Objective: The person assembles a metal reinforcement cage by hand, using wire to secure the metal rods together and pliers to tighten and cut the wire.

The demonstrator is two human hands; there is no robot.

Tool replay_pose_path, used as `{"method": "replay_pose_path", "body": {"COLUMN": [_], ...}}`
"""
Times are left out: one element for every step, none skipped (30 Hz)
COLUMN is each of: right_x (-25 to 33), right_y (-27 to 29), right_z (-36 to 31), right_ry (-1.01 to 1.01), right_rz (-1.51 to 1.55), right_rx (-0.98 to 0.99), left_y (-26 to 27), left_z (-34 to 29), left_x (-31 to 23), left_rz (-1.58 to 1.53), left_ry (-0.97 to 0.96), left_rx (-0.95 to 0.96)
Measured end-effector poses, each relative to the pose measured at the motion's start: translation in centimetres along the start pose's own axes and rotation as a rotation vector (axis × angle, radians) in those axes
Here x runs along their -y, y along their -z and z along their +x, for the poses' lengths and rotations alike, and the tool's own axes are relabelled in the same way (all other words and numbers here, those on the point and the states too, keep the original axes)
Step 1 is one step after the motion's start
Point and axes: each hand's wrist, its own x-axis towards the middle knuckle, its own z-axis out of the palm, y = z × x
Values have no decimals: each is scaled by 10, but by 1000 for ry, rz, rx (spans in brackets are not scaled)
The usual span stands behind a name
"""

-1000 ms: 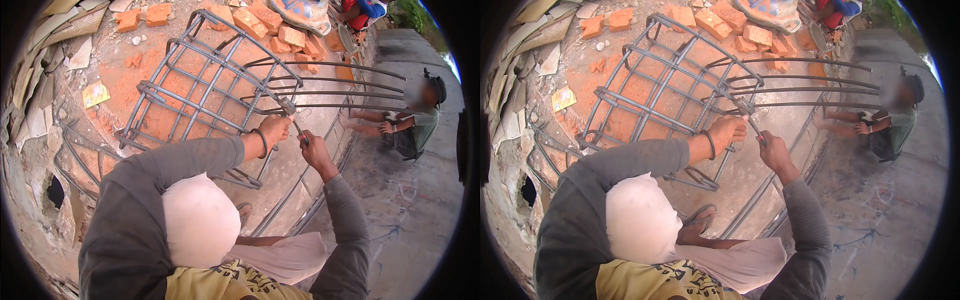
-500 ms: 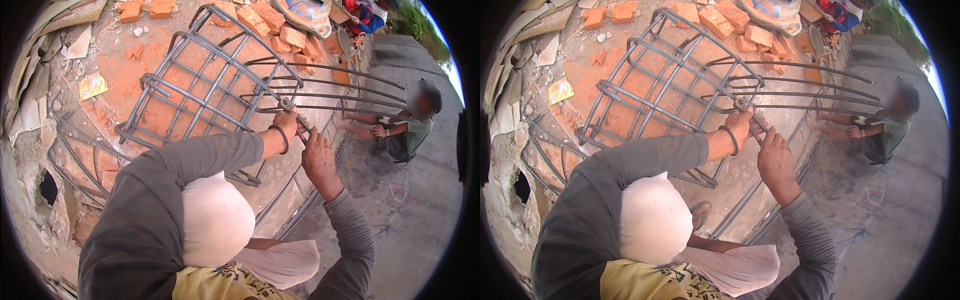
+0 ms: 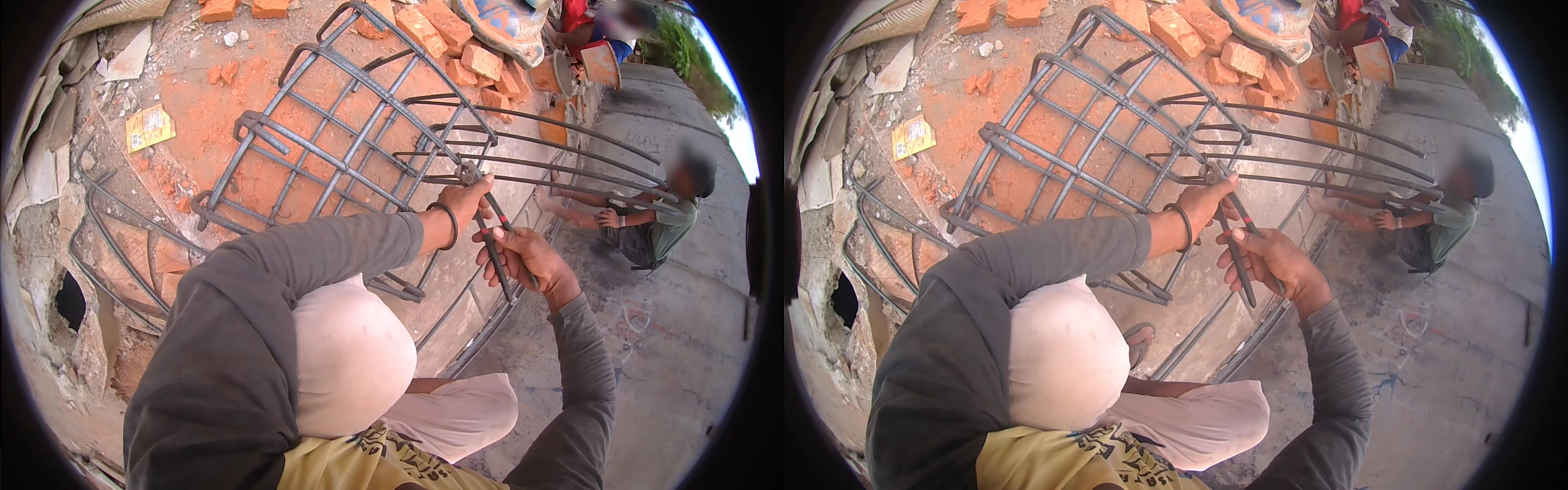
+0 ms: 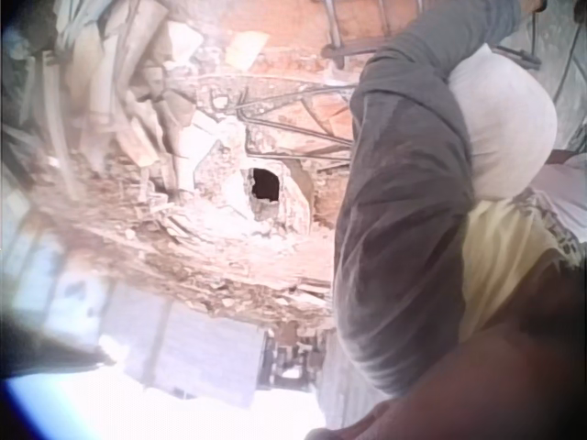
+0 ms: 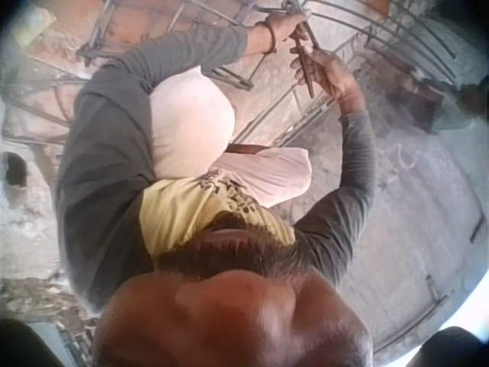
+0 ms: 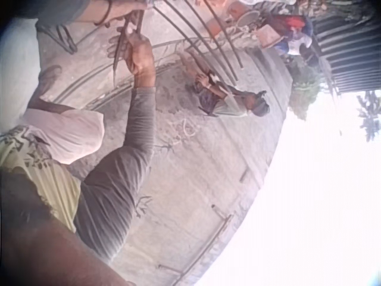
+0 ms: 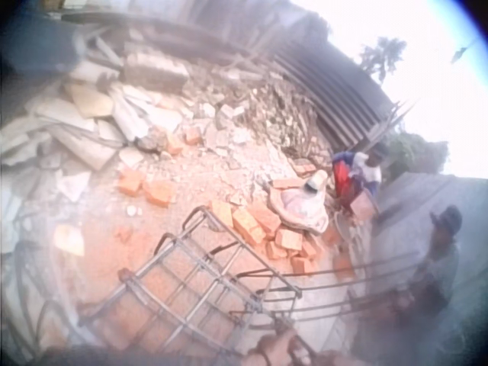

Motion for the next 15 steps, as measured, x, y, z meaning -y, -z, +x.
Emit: {"method": "replay_pose_path", "body": {"right_x": [5,9,8,0,-4,-11,-17,-19,-21,-24,-30,-29,-27,-24,-19], "right_y": [-8,-23,-36,-45,-51,-55,-55,-45,-29,-12,0,-7,-12,-20,-29], "right_z": [-3,-6,-9,-12,-7,0,7,13,17,19,20,23,23,21,18], "right_ry": [80,162,242,385,366,345,317,426,395,359,323,303,246,186,122], "right_rz": [-368,-735,-1099,-1484,-1627,-1770,-1909,-1973,-1901,-1824,-1747,-1749,-1811,-1872,-1930], "right_rx": [-151,-301,-460,-537,-649,-759,-879,-984,-934,-886,-839,-813,-796,-779,-762], "left_y": [1,1,-2,-4,-5,-6,-5,-3,-3,-4,-6,0,1,2,3], "left_z": [-1,-3,-5,-6,-5,-2,1,4,7,8,9,8,8,8,8], "left_x": [-2,-4,-5,-4,-5,-5,-5,-6,-3,0,3,3,1,0,0], "left_rz": [2,-62,-124,-186,-190,-197,-202,-153,-120,-85,-50,-10,-11,-12,-13], "left_ry": [0,17,37,56,39,21,4,-2,-7,-7,-7,6,9,12,18], "left_rx": [-13,-15,-9,-3,1,2,9,64,73,85,98,116,109,103,99]}}
